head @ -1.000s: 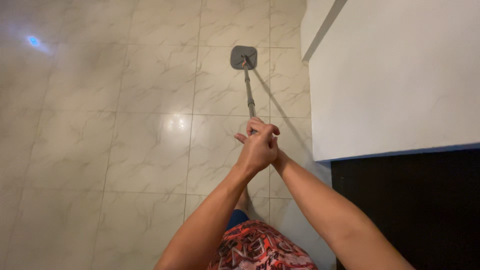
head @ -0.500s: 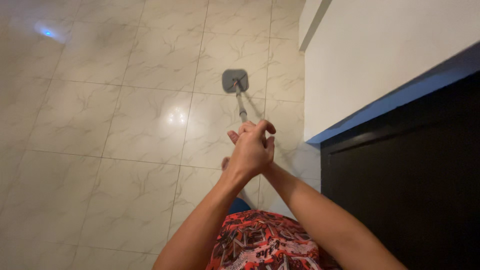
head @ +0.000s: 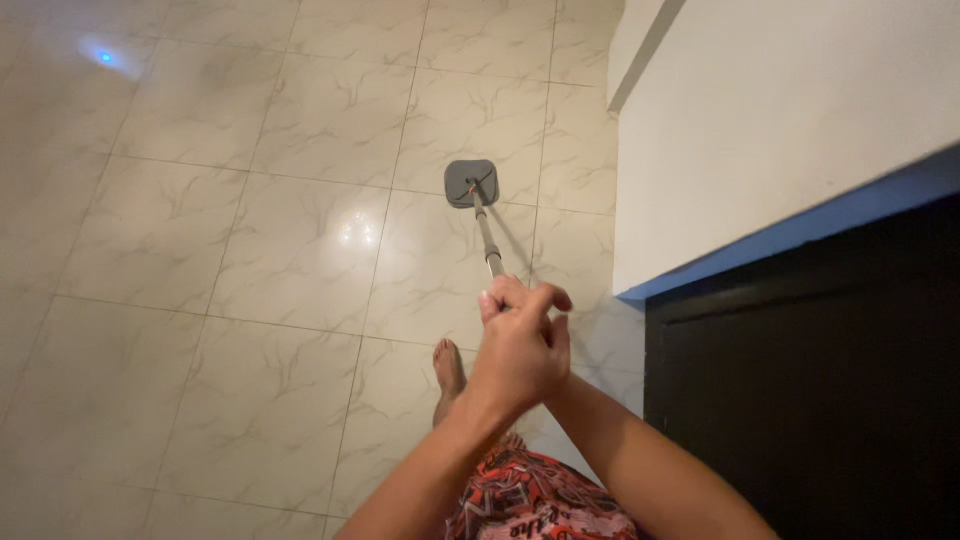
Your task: The person mops the tiled floor using a mop, moving the tool across the floor while walking backward.
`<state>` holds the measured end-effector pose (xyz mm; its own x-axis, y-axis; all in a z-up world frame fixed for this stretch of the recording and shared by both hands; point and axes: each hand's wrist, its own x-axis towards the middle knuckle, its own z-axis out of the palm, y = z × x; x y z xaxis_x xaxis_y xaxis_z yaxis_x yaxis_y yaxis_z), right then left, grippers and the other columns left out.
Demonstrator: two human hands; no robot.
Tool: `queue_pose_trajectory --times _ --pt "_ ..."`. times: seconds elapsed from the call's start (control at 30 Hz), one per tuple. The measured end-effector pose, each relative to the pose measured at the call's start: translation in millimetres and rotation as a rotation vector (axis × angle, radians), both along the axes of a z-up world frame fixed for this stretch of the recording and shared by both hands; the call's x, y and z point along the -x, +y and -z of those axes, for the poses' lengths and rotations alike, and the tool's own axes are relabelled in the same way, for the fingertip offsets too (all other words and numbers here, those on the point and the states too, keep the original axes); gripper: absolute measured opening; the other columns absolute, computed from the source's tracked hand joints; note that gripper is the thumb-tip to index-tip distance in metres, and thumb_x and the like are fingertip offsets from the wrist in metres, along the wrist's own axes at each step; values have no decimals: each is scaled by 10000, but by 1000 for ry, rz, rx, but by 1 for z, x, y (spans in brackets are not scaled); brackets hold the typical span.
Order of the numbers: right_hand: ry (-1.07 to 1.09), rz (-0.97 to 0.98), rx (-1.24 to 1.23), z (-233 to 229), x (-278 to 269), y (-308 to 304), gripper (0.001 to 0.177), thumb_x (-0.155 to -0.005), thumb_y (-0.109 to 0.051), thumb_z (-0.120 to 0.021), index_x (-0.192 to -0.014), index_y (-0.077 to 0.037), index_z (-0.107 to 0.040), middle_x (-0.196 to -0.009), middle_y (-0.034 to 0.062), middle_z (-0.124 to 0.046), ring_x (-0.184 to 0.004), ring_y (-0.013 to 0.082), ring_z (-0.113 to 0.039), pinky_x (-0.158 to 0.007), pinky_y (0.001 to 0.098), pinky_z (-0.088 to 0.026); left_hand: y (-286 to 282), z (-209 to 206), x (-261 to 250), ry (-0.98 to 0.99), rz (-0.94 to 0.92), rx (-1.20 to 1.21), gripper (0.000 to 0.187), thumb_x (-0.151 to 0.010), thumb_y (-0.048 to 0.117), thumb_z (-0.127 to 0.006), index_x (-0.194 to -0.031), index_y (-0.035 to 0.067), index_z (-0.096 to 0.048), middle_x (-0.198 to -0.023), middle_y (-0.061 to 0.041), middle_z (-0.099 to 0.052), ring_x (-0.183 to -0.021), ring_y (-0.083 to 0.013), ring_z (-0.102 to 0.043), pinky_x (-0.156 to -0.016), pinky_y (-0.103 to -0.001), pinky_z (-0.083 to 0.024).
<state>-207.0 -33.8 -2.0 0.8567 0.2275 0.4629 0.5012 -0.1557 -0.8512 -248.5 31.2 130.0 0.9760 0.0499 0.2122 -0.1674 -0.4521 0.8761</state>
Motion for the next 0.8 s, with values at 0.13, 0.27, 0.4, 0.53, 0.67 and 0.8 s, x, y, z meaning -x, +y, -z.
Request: queue_pose_trajectory --times 0.13,0.27,0.4,0.53,0.67,0.8 --pt "30 20 1 23 -32 2 476 -751 -168 -940 -772 -53 -478 -752 25 -509 -838 219 -555 -963 405 -507 4 29 -38 47 31 -30 221 -826 28 -680 -1029 103 -639 -753 -166 -691 -790 -358 -691 -946 -517 -414" --pt "-6 -14 36 51 -98 13 476 -753 -167 -938 -774 -53 -476 -753 25 -508 -837 219 -553 -964 405 -507 17 85 -108 -158 -8 -154 217 -756 6 -688 -941 104 -630 -801 -147 -727 -855 -395 -691 -891 -651 -331" --pt "-52 -104 100 78 -194 32 476 -756 -166 -936 -776 -52 -474 -753 26 -506 -835 219 -551 -965 405 -506 44 136 -187 88 109 38 182 -876 35 -659 -1040 106 -620 -888 -146 -691 -887 -347 -692 -865 -540 -518" --pt "-19 -125 125 95 -262 64 476 -758 -165 -934 -778 -52 -473 -754 26 -504 -834 218 -550 -966 405 -505 77 148 -255 -9 82 -85 200 -830 -6 -673 -1002 86 -631 -877 -124 -715 -847 -328 -708 -851 -564 -464" --pt "20 -125 116 94 -298 97 476 -761 -165 -933 -780 -51 -471 -755 26 -503 -832 218 -548 -967 404 -505 107 144 -296 -53 98 -98 223 -803 -30 -687 -998 60 -625 -877 -121 -731 -801 -305 -727 -854 -538 -440" --pt "36 -103 102 86 -301 114 476 -763 -164 -931 -782 -51 -469 -755 26 -501 -831 218 -546 -967 404 -504 122 148 -302 5 110 -62 210 -826 -10 -670 -1013 71 -621 -918 -127 -725 -840 -310 -722 -798 -461 -507"
